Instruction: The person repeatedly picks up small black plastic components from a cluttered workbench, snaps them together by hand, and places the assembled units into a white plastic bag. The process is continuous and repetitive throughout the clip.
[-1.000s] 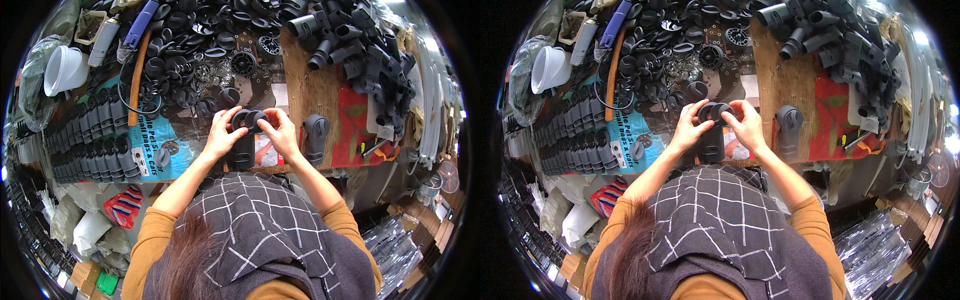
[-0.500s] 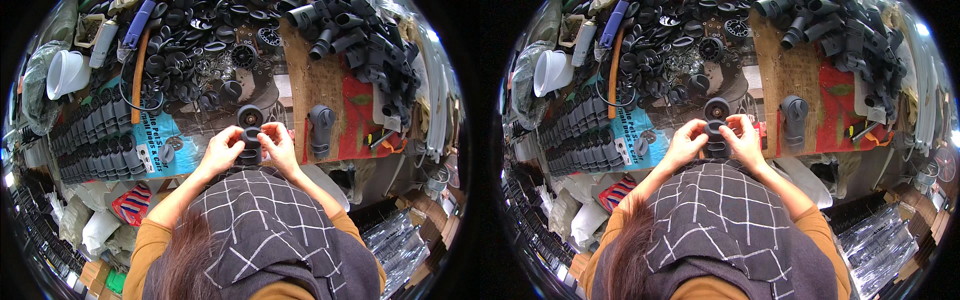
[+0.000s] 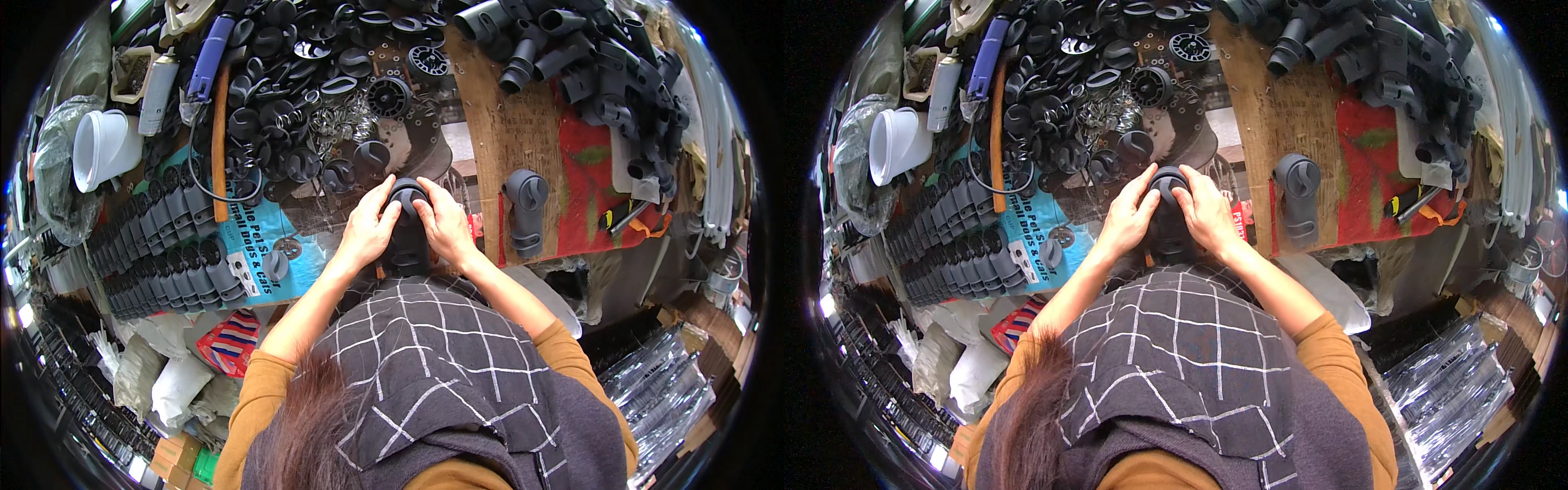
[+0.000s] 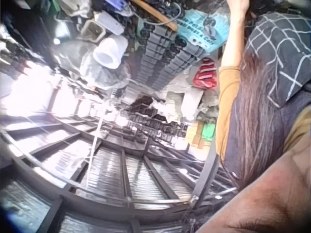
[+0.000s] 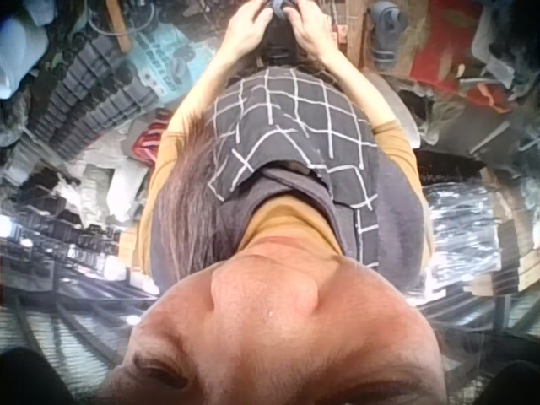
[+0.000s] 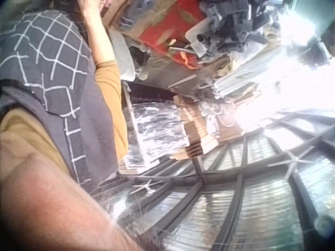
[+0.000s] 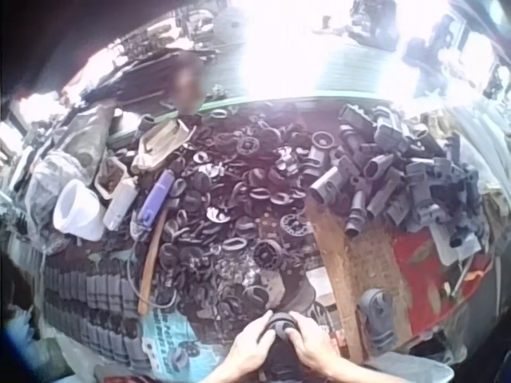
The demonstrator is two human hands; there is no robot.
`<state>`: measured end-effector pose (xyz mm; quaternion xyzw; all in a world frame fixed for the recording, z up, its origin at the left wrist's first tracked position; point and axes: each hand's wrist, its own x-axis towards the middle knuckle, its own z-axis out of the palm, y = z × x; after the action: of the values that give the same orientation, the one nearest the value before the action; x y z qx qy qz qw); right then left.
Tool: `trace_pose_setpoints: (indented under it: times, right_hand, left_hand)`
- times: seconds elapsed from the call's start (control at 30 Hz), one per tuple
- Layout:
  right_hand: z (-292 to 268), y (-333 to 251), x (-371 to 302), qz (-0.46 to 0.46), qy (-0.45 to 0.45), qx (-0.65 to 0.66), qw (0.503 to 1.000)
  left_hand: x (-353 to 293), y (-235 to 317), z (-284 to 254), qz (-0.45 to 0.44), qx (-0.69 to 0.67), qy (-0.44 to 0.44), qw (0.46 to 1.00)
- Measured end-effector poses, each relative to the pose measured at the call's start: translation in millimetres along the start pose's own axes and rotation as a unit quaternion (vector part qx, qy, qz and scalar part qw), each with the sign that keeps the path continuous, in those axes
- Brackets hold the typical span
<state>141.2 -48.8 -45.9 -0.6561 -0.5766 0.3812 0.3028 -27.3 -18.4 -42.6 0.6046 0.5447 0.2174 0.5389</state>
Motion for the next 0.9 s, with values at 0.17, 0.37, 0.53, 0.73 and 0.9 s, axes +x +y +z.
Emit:
trace_pose_setpoints:
  times: [0.17, 0.37, 0.53, 0.73, 0.9]
  right_hand:
    - [2, 12, 2, -0.014, 0.000, 0.024, 1.000]
    - [-8, 7, 11, 0.118, -0.085, 0.153, 0.977]
    - [-8, 8, 16, 0.156, -0.108, 0.130, 0.973]
    - [-2, 17, 22, 0.162, -0.107, 0.099, 0.976]
    - [-1, 8, 22, 0.172, -0.099, 0.060, 0.978]
  left_hand:
    - [4, -13, -2, -0.009, -0.025, -0.031, 0.999]
    - [5, -25, 1, -0.038, -0.133, -0.062, 0.988]
    - [11, -17, -6, -0.062, -0.086, -0.096, 0.990]
    - [33, -11, -14, -0.096, -0.033, -0.168, 0.980]
    - [31, -1, -5, -0.048, 0.084, -0.109, 0.989]
